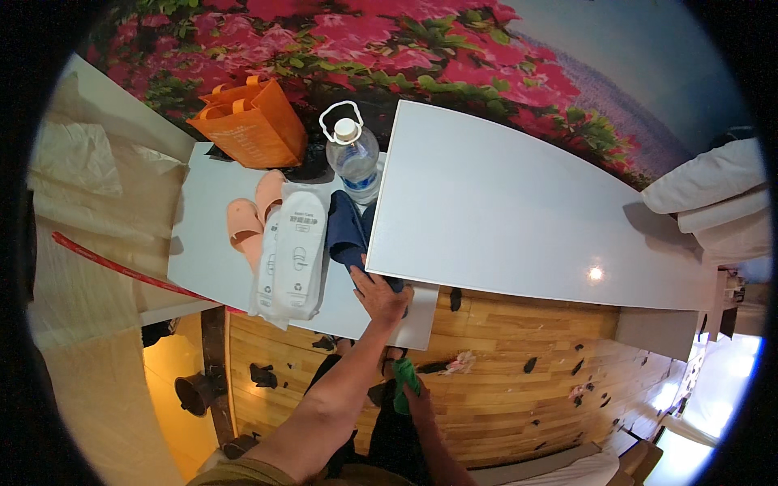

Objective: The person wipes a white surface with a green cloth, then cleans a pair of blue slippers and a pair of pink slippers one by one using the same cloth. The slippers are placed back on the surface after cleaning.

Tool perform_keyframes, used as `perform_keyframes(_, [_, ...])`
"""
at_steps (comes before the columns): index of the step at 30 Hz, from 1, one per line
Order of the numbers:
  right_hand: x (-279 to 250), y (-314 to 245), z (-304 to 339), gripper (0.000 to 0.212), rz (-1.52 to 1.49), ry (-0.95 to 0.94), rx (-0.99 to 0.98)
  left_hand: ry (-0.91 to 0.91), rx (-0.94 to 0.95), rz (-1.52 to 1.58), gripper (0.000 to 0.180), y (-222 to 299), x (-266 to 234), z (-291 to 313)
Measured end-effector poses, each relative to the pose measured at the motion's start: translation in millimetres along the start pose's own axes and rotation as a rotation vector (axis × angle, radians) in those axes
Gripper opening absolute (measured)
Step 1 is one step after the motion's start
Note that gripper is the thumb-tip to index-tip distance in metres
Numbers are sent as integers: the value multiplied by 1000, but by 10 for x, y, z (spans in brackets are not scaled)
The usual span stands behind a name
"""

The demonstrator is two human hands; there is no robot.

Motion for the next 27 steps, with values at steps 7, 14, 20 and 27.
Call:
perform_keyframes(7, [-4, -248, -112, 57, -134, -93, -2, -22, 195, 329, 103, -778, -269, -113])
perform_keyframes(14, [-1, -519, -151, 59, -356, -127, 12, 9, 63, 207, 78, -1019, -723, -101])
perform_keyframes(20, [62, -740, -95, 58, -426, -186, 13, 78, 124, 42, 44, -1132, -1186, -2])
perform_keyframes(27, [-25, -1097, -1, 60, -530, -222, 9, 235, 295, -40, 40, -1122, -1655, -91])
Point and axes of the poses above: each hand's wrist, its own z-axis away from the middle knuckle, its own x-axis out of the palm, y = z × x, the point moved 3 cm from there along -z, towards the middle knuckle, and after that the axes turned 5 degrees about y, right-handed, at the moved point
